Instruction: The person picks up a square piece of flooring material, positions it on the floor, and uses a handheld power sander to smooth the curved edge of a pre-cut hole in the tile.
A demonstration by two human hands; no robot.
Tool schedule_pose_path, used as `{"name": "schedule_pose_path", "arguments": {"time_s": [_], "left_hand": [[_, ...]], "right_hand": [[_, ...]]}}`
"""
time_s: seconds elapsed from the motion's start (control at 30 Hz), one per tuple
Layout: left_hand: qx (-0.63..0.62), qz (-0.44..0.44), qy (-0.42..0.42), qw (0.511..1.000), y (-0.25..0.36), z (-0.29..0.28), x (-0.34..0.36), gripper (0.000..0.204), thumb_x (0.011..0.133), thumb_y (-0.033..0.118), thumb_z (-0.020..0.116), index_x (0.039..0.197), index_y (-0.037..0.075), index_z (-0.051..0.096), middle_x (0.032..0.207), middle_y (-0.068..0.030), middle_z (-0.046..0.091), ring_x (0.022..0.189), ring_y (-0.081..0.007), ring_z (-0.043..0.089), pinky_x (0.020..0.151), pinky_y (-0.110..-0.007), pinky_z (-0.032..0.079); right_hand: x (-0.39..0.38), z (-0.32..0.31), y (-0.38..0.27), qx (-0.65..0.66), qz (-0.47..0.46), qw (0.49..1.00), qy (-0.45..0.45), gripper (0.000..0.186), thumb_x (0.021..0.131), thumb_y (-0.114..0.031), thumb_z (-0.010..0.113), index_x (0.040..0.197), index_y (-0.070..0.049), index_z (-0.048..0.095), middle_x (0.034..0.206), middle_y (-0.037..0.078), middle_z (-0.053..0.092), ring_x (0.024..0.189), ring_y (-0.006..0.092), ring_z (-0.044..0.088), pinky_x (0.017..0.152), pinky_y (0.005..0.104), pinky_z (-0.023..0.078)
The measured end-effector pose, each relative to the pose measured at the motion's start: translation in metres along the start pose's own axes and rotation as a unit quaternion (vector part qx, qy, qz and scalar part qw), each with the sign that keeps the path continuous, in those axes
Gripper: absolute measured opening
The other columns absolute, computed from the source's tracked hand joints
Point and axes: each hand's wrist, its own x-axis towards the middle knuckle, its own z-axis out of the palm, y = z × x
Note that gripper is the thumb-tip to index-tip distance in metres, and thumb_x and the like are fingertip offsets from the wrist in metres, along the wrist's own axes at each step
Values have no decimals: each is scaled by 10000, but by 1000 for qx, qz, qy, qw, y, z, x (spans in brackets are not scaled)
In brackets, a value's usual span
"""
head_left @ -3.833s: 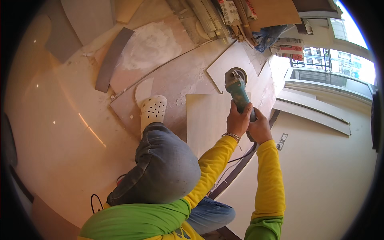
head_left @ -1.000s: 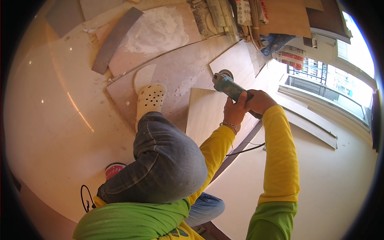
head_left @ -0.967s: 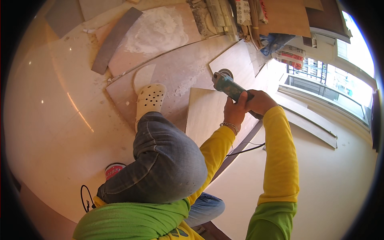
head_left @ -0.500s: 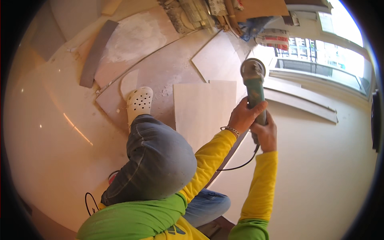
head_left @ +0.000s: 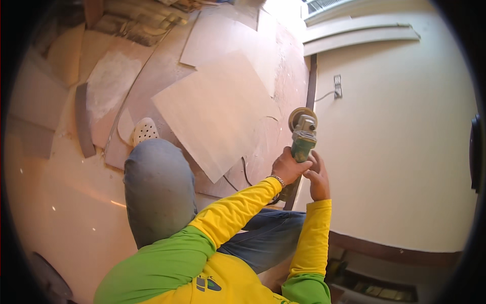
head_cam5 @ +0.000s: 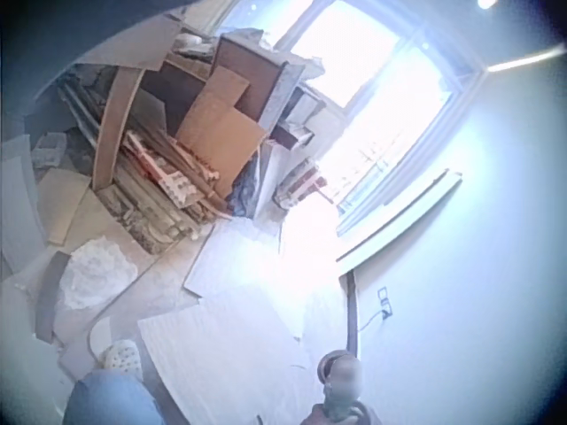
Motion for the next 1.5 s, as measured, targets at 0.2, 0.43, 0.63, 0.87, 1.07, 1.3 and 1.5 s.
{"name": "schedule_pose_path", "arguments": {"time_s": [0.2,0.43,0.63,0.87,1.07,1.3,1.5], "left_hand": [[134,-13,35,990,-44,18,-7,803,731,605,822,1191,3,555,1099,-256,708,1049,-426,696,896,-480,553],[248,-66,83,963,-70,20,-8,658,845,489,737,1261,35,507,1141,-297,684,1092,-486,653,921,-538,524],[275,-148,85,946,-89,18,-11,696,844,480,734,1328,52,477,1170,-298,678,1110,-492,644,959,-539,509],[153,8,-16,988,-133,14,23,749,789,362,812,1344,10,453,1227,-274,645,1174,-438,637,997,-455,507],[73,-43,-41,996,-123,30,25,684,775,318,836,1280,-10,512,1195,-237,665,1091,-366,675,931,-424,541],[142,-99,0,985,-120,27,29,745,728,382,894,1224,-43,536,1136,-215,698,1025,-315,716,863,-402,573],[170,-135,2,976,-116,15,26,854,704,516,850,1280,-24,525,1185,-266,683,1100,-415,679,950,-462,536]], "right_hand": [[4,-18,57,114,110,985,-66,847,890,-431,707,1556,-28,374,1357,115,592,1216,190,550,991,337,440],[34,27,65,59,122,991,-2,667,776,-388,867,1266,13,659,1072,104,712,972,140,652,858,285,513],[51,47,94,-45,174,984,11,456,728,-294,864,1034,22,744,959,100,737,834,163,683,754,320,548],[59,38,94,-45,151,981,110,476,676,-358,846,921,36,743,863,186,757,796,269,750,733,371,571],[37,15,69,-8,187,979,85,491,819,-333,749,1154,21,685,1052,105,711,952,188,650,843,323,520],[11,-16,107,71,217,967,-117,713,758,-168,793,1382,23,505,1216,127,655,1127,216,632,998,326,484],[18,26,131,-16,175,984,10,887,649,-143,906,1402,12,462,1237,144,656,1131,240,643,976,359,524]]}}
